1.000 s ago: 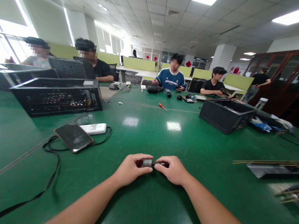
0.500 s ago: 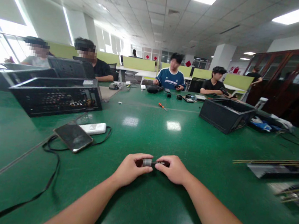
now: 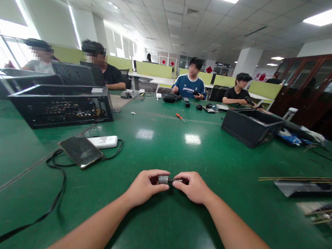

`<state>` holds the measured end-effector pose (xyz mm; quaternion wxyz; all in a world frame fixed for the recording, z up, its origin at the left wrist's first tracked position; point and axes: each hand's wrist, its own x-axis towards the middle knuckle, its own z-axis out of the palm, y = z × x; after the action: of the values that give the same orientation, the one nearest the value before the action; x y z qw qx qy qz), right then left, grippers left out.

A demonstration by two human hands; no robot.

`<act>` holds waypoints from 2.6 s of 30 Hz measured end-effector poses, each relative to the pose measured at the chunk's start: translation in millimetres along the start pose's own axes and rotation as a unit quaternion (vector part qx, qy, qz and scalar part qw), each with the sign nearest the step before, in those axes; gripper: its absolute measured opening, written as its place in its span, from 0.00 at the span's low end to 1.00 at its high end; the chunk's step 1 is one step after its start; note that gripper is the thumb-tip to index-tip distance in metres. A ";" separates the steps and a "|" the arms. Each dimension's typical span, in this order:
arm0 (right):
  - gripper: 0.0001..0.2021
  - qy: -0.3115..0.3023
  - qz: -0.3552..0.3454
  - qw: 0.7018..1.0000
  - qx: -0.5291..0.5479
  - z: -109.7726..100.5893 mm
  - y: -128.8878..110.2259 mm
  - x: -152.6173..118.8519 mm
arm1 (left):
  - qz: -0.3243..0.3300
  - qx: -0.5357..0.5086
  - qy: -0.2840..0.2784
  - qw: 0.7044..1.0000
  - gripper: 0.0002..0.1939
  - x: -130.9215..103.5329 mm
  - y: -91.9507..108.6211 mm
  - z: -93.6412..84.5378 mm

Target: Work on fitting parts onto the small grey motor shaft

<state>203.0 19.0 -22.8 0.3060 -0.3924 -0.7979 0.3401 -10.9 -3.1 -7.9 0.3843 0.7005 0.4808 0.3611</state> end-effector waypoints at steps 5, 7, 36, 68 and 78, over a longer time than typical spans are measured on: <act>0.11 0.000 0.006 1.000 0.012 -1.4 -0.7 -0.4 | 0.001 -0.002 -0.002 1.000 0.21 0.3 -1.0 0.0; 0.11 -0.002 0.009 1.000 0.016 -1.9 -1.2 -0.6 | 0.001 -0.004 -0.002 1.000 0.21 0.3 -1.6 0.0; 0.11 -0.007 0.024 0.999 0.033 -7.0 1.3 -0.9 | -0.010 -0.007 0.002 1.000 0.21 1.0 -2.1 -0.9; 0.12 -0.038 0.075 0.993 0.079 -19.0 16.3 -0.3 | -0.025 -0.025 0.013 0.999 0.22 2.0 -0.8 -1.8; 0.11 -0.053 0.072 0.993 0.071 -27.1 23.0 -0.9 | -0.026 -0.007 0.009 1.000 0.22 1.5 0.0 -1.9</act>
<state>233.5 37.1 -25.3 0.2652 -0.4079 -0.7563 0.4374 -12.1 -1.2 -6.9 0.3945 0.6815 0.4999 0.3605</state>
